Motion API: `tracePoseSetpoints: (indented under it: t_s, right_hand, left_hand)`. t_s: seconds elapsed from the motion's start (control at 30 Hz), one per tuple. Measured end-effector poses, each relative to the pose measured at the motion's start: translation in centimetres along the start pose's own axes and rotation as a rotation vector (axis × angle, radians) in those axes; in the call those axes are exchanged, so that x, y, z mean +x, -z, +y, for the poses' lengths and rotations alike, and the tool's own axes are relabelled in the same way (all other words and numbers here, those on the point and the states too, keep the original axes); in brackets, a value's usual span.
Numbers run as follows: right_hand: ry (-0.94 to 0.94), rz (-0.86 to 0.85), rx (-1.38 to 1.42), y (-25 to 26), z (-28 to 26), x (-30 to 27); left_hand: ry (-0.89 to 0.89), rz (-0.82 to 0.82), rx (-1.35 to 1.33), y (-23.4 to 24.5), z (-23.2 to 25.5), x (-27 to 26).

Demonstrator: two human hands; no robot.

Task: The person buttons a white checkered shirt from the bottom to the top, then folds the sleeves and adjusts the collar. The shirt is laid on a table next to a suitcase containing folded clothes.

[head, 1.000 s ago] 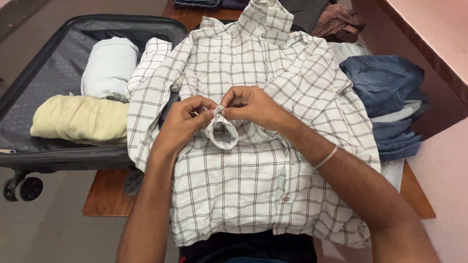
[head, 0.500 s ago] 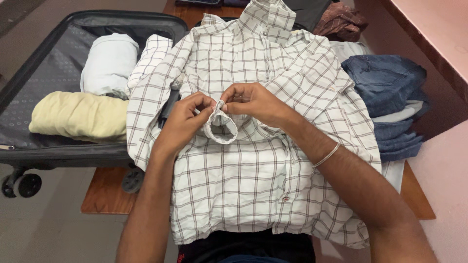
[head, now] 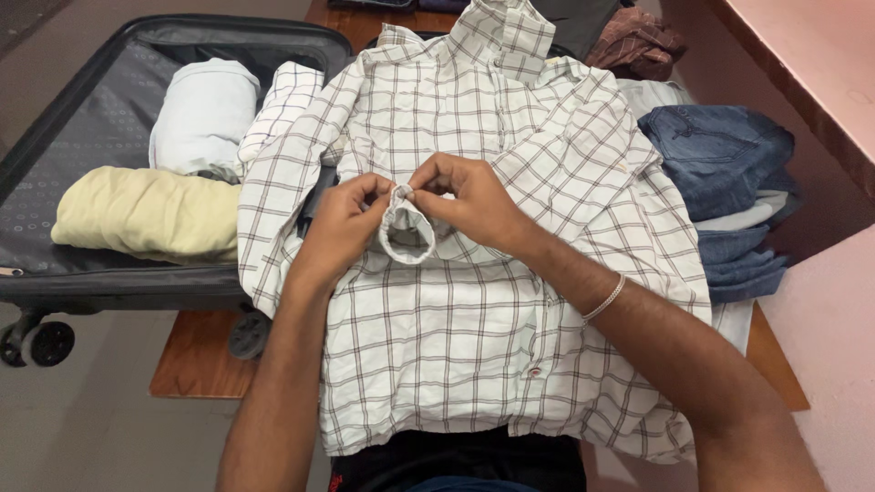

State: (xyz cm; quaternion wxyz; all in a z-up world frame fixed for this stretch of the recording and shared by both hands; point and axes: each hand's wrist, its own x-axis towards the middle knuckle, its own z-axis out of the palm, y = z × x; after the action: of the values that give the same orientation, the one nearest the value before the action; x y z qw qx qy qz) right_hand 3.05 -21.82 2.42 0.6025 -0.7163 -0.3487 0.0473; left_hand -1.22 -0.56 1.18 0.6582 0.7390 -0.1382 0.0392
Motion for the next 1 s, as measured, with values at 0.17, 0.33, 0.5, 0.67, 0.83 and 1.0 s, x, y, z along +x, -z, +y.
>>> tracePoseSetpoints:
  t_s: [0.17, 0.33, 0.5, 0.67, 0.83, 1.0]
  right_hand:
    - [-0.281, -0.114, 0.357, 1.3, -0.5, 1.0]
    - [-0.404, -0.169, 0.487, 1.6, -0.4, 1.0]
    - [-0.345, -0.131, 0.421, 1.5, -0.5, 0.8]
    - [-0.271, -0.106, 0.294, 1.3, -0.3, 0.6]
    - [-0.075, -0.034, -0.061, -0.3, -1.1, 0.0]
    - [0.52, 0.035, -0.638, -1.6, -3.1, -1.2]
  left_hand:
    - [-0.181, -0.051, -0.073, 0.5, -0.1, -0.3]
    - [-0.272, -0.094, -0.072, 0.7, -0.3, -0.3]
    - [-0.154, -0.035, -0.026, 0.2, 0.3, -0.1]
    - [-0.058, -0.04, 0.037, 0.2, 0.5, -0.1]
    - [0.022, -0.061, -0.034, 0.1, -0.4, 0.3]
    - [0.108, 0.002, -0.129, 0.5, -1.5, 0.9]
